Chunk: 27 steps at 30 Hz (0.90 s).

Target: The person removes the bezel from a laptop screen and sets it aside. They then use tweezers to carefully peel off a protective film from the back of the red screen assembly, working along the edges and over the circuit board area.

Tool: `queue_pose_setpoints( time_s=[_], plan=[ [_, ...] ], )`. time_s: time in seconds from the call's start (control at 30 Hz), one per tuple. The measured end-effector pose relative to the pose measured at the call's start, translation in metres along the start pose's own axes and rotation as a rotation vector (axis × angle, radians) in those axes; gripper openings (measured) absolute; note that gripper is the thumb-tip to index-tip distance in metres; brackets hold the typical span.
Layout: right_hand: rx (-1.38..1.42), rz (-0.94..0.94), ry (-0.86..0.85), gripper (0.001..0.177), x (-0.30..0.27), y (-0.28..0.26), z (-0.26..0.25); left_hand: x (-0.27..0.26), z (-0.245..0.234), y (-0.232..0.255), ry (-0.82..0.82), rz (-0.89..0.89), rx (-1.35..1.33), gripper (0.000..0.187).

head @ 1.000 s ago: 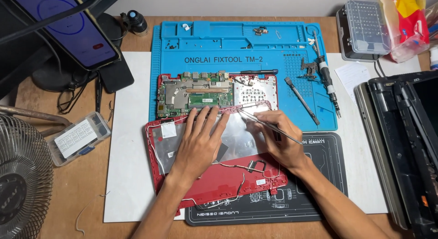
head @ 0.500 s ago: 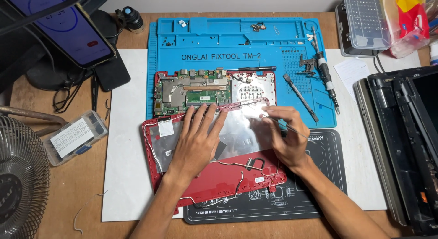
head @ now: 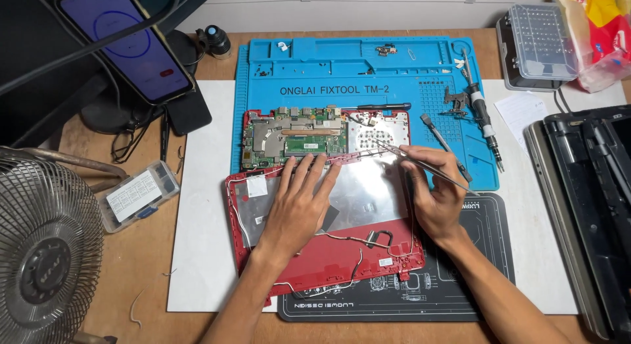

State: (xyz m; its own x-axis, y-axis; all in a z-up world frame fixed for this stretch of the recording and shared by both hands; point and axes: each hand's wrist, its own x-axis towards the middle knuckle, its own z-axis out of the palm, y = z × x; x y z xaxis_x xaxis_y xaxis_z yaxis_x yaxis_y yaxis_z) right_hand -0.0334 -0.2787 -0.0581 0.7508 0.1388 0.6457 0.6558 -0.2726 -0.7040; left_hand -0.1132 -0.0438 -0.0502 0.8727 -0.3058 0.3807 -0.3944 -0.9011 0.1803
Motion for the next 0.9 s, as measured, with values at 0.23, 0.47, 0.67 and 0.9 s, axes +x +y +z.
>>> queue_pose_setpoints(
  time_s=[0.23, 0.47, 0.67, 0.9],
  plan=[
    [-0.012, 0.044, -0.071, 0.006, 0.0, -0.006, -0.001, 0.012, -0.004, 0.01, 0.043, -0.04, 0.023, 0.037],
    [-0.03, -0.013, -0.138, 0.008, 0.0, 0.007, -0.005, 0.028, 0.011, 0.023, -0.01, -0.072, 0.043, 0.038],
    [-0.026, -0.034, -0.234, 0.01, 0.002, -0.001, -0.005, 0.034, 0.008, 0.049, 0.044, -0.2, 0.162, 0.038],
    [-0.019, -0.055, -0.246, 0.01, 0.006, -0.002, -0.005, 0.03, 0.015, 0.06, 0.132, -0.265, 0.174, 0.036]
  ],
)
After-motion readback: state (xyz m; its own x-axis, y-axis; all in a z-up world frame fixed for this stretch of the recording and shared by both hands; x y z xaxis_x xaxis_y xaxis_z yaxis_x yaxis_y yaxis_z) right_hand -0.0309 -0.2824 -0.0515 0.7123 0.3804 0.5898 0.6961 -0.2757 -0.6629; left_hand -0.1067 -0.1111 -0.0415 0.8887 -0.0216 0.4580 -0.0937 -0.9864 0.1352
